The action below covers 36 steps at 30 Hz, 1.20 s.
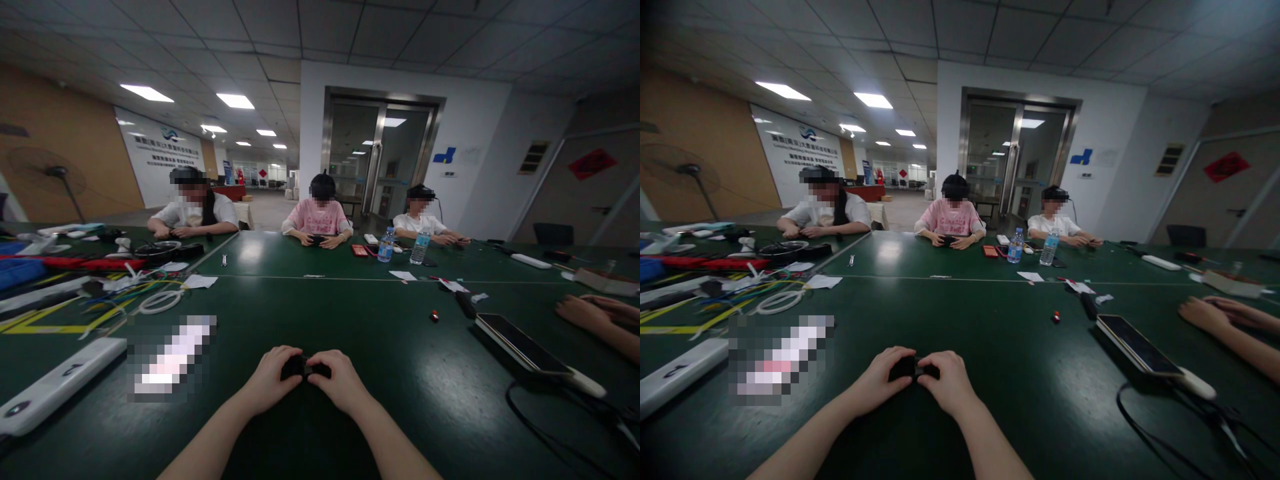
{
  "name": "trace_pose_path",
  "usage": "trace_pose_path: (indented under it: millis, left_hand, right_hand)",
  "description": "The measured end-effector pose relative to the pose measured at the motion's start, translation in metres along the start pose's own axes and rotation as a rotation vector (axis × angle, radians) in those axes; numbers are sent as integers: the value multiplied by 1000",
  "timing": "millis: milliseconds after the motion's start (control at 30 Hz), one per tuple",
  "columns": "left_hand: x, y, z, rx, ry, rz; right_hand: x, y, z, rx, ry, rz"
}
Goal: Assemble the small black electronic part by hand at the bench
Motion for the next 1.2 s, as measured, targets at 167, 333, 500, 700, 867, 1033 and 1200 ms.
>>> trace_pose_path:
  millis: [167, 333, 500, 700, 867, 1033, 1200]
  left_hand:
    - [4, 4, 0, -4, 1, 5]
    - [6, 6, 1, -12, -16, 36]
    - [4, 4, 3, -37, -31, 96]
    - [5, 8, 3, -35, -38, 173]
    - [4, 7, 3, -43, -64, 204]
    - [4, 4, 3, -107, -91, 167]
    - [-5, -3, 3, -201, -15, 82]
  right_hand:
    - [0, 0, 0, 1, -11, -5]
    - [1, -1, 1, -1, 15, -9]
    - [2, 0, -1, -1, -42, 11]
    - [-1, 1, -2, 8, -26, 24]
    - [-2, 1, -2, 13, -4, 26]
    - [-2, 1, -1, 17, 0, 22]
    - [-2, 0, -1, 5, -20, 13]
Point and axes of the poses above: each hand's wrist, its own z-axis away from the middle knuckle, its own y-axis out of the palm, x = y × z, the point moved 5 cm from there along -z, towards the middle knuckle, and after that the axes turned 13 degrees about -z, right-handed, at the moved point
